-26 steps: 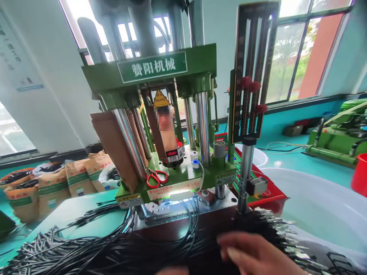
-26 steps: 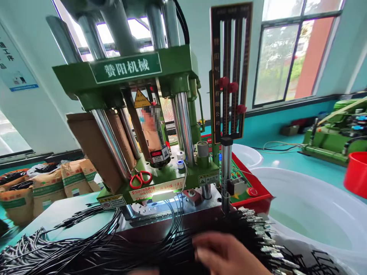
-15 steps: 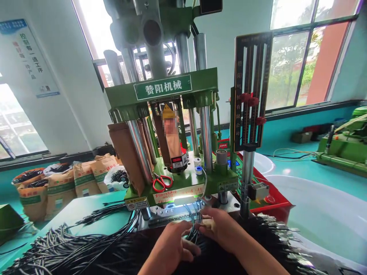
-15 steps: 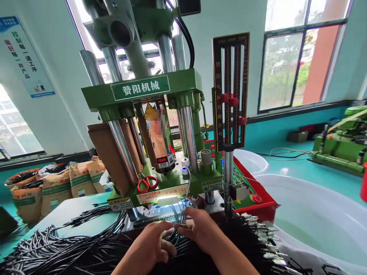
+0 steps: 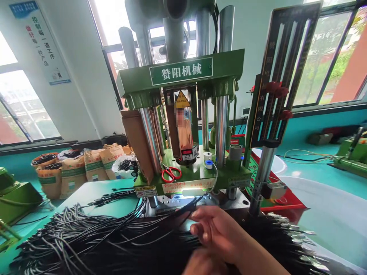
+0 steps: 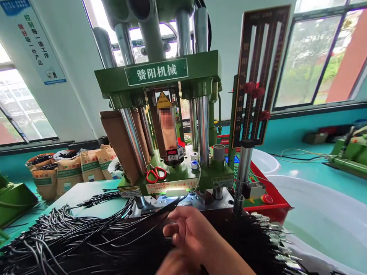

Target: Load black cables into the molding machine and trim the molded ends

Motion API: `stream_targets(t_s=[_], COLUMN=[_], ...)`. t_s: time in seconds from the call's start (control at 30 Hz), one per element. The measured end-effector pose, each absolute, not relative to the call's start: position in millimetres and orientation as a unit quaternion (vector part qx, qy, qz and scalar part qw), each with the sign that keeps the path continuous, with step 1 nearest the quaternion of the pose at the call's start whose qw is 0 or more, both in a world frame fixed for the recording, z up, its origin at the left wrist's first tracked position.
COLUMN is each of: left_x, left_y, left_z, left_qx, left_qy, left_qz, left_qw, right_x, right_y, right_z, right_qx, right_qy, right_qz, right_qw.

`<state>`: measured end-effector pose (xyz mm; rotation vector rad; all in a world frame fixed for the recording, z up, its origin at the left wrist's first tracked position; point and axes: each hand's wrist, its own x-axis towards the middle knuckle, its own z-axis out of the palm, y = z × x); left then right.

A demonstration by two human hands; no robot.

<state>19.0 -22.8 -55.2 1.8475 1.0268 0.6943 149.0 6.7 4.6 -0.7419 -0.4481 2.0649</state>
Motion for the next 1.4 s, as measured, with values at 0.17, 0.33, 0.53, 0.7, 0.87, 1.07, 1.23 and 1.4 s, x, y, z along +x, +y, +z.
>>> stream_targets(t_s=[0.17, 0.33, 0.53, 0.7, 0.87, 1.07, 1.23, 1.4], left_x=[-32.0, -73.0, -70.6, -69.5, -69.5, -69.2, -69.6, -68.3], left_y=[13.2, 36.2, 61.9, 65.3, 59.5, 64.0, 67.1, 69.8], left_z=[-24.0, -0.1, 1.0, -5.7, -9.8, -17.3, -24.2, -25.8], left_qx=[0.82, 0.845, 0.861, 0.871, 0.854, 0.855, 0.853, 0.861], left_qy=[0.447, 0.469, 0.439, 0.411, 0.435, 0.439, 0.445, 0.44], left_qz=[0.193, 0.057, -0.046, -0.018, 0.02, 0.034, 0.037, 0.041], left_qw=[0.299, 0.25, 0.254, 0.268, 0.284, 0.273, 0.269, 0.252], right_x=[165.0, 203.7, 212.9, 202.0, 177.7, 160.3, 162.5, 159.0], right_y=[13.3, 4.9, -3.6, 5.0, 18.1, 31.6, 35.7, 37.9], right_z=[-9.0, -33.2, -37.6, -32.4, -27.9, -35.3, -44.0, -39.0], right_qx=[-0.396, -0.501, -0.529, -0.536, -0.497, -0.487, -0.504, -0.489], right_qy=[-0.519, -0.773, -0.77, -0.775, -0.803, -0.82, -0.809, -0.809], right_qz=[0.645, 0.301, 0.295, 0.283, 0.276, 0.262, 0.253, 0.269], right_qw=[0.398, 0.247, 0.198, 0.179, 0.177, 0.144, 0.167, 0.184])
